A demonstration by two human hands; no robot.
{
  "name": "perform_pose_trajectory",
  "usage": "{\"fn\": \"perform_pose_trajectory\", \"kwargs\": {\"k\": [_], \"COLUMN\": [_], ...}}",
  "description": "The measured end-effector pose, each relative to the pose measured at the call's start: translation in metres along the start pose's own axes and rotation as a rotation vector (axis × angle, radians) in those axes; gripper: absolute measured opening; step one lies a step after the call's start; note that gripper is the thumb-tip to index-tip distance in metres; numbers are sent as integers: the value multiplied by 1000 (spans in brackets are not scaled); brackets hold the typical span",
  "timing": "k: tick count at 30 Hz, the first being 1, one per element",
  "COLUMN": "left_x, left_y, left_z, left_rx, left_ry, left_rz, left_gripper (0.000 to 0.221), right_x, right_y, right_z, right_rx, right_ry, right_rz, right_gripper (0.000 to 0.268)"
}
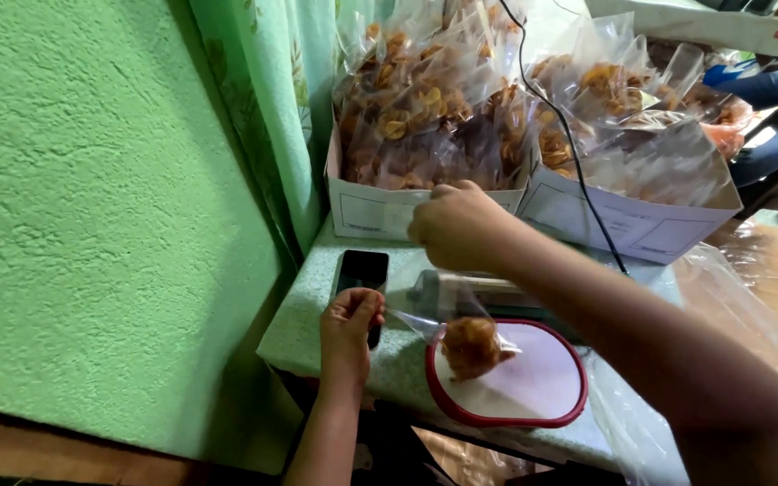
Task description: Manually sealing small plastic bags of snacks using an impulse heat sealer at a workstation.
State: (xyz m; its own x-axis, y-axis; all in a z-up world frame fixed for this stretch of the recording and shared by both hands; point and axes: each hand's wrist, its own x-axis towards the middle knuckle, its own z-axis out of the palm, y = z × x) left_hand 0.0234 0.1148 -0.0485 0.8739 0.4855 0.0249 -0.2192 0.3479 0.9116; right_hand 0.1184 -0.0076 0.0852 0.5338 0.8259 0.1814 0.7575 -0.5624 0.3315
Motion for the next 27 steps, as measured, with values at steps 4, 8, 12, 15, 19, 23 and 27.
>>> {"fn": "perform_pose_trajectory", "kwargs": {"k": [4,8,12,15,19,23,27], "left_x": [12,25,48,99,135,111,158], "left_y": [2,17,16,-36,-71,-13,-71], "left_z": [-6,7,32,55,86,102,103], "left_rx": [125,368,602,628,405,483,479], "left_ry": [-15,-169,-462,-779,-1047,-1049,-1100], "left_rz": [-20,-43,22,291,96,-227,-437], "left_gripper": [5,9,7,9,16,13,13], "right_x": [71,51,2,-43,-77,-96,-98], "right_y": [48,76,100,110,118,124,148], "right_z": [40,54,68,62,70,89,168], "right_rx": [652,1044,1114,1131,1232,1002,620], "right_ry": [-720,-837,-743,-642,-509,-403,-308], "right_rz": [98,461,594,657,815,457,-125], "right_gripper": [9,14,10,13,13,19,20]}}
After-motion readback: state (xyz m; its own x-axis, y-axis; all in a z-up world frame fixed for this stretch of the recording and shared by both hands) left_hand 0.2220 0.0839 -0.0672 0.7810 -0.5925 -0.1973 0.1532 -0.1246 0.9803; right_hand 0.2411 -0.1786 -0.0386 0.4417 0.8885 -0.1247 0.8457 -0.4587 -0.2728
